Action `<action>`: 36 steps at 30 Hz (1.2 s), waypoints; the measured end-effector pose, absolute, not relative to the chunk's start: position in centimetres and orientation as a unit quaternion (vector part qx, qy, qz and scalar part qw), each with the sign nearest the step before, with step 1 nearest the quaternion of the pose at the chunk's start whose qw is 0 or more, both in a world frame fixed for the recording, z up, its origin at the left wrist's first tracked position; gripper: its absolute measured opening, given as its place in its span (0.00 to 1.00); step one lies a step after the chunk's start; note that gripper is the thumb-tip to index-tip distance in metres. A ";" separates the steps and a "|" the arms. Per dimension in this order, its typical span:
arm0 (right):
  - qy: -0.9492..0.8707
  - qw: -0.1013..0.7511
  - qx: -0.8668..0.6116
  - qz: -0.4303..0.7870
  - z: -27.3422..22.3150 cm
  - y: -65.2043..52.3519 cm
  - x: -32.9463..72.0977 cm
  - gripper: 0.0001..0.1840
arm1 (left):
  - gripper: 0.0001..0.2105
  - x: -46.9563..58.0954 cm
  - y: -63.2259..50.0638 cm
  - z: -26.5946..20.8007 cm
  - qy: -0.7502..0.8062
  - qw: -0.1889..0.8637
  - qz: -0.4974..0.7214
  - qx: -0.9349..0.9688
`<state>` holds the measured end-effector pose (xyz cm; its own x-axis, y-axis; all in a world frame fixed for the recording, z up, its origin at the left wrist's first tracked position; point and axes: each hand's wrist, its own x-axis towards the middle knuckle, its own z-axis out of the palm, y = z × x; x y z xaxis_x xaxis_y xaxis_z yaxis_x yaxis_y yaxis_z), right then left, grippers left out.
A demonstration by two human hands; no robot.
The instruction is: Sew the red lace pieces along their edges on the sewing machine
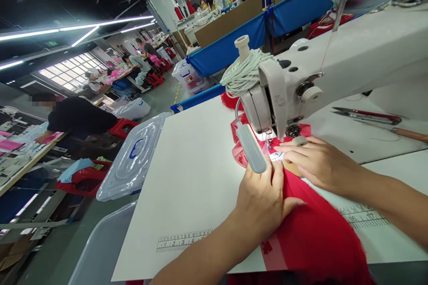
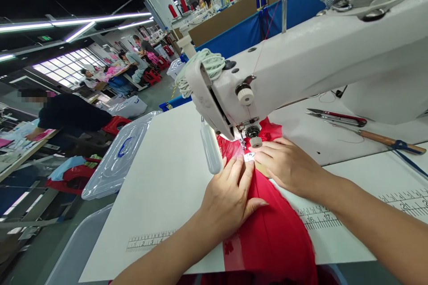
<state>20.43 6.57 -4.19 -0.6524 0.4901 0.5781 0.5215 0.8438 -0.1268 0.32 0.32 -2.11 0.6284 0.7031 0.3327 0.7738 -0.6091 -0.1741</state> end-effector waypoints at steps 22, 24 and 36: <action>-0.905 0.298 -0.302 -0.024 -4.5 6.6 20.3 0.15 | 0.33 0.4 0.4 -1.7 -0.423 0.167 -0.097 -0.885; -0.907 0.295 -0.300 -0.022 -4.5 6.6 20.3 0.15 | 0.34 0.4 0.3 -1.8 -0.420 0.169 -0.100 -0.886; -0.903 0.291 -0.314 -0.004 -4.5 6.8 20.3 0.13 | 0.28 0.4 0.6 -2.1 -0.441 0.148 -0.103 -0.879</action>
